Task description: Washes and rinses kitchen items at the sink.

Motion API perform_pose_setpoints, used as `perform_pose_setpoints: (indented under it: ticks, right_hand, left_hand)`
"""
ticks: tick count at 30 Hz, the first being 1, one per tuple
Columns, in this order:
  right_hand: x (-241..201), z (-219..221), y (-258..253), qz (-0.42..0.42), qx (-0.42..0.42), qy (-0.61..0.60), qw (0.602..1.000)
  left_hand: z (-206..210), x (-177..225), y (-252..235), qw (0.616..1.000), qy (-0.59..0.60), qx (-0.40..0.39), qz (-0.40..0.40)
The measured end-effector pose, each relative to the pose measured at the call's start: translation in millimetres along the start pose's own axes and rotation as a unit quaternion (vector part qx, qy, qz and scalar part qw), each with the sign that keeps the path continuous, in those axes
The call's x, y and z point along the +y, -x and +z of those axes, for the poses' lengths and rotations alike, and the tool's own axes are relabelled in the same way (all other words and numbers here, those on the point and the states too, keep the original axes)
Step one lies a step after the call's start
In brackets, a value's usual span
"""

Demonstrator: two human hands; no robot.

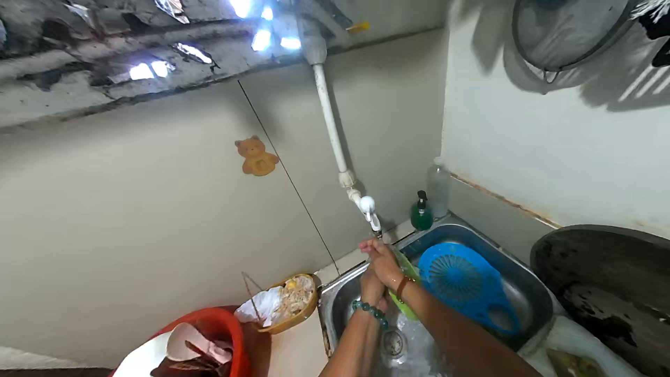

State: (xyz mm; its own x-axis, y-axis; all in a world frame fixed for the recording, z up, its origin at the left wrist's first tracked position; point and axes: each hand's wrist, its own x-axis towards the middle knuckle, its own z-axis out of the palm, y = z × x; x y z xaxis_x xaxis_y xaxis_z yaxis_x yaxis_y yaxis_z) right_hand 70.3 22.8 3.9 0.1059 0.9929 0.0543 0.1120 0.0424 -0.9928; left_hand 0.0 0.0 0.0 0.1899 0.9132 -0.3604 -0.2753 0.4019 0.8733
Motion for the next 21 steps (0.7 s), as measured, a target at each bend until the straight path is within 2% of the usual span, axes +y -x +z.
perform_pose_setpoints:
  ticks: [4,7,11,15,18,19,21]
  right_hand:
    - [4,-22,11,-0.028,-0.032,0.181,0.982]
    - [2,-34,7,-0.016,0.007,0.218,0.976]
    - [-5,-30,4,0.066,0.046,0.231,0.97]
    - [-15,-7,40,0.005,0.011,0.254,0.967]
    - [13,-5,68,-0.078,0.02,0.272,0.959]
    - [22,-10,74,-0.072,0.027,0.255,0.964]
    - [32,-24,78,-0.001,0.037,0.181,0.983]
  left_hand:
    - [6,24,15,1.0,0.003,0.009,0.024]
    - [5,37,32,0.999,-0.019,-0.015,0.032]
    - [5,38,36,0.998,-0.041,-0.021,0.048]
    - [5,38,15,0.999,-0.002,0.01,0.052]
    - [7,49,10,0.996,0.043,0.034,0.076]
    - [8,55,13,0.995,0.048,0.037,0.082]
    - [9,60,22,0.994,0.043,0.035,0.089]
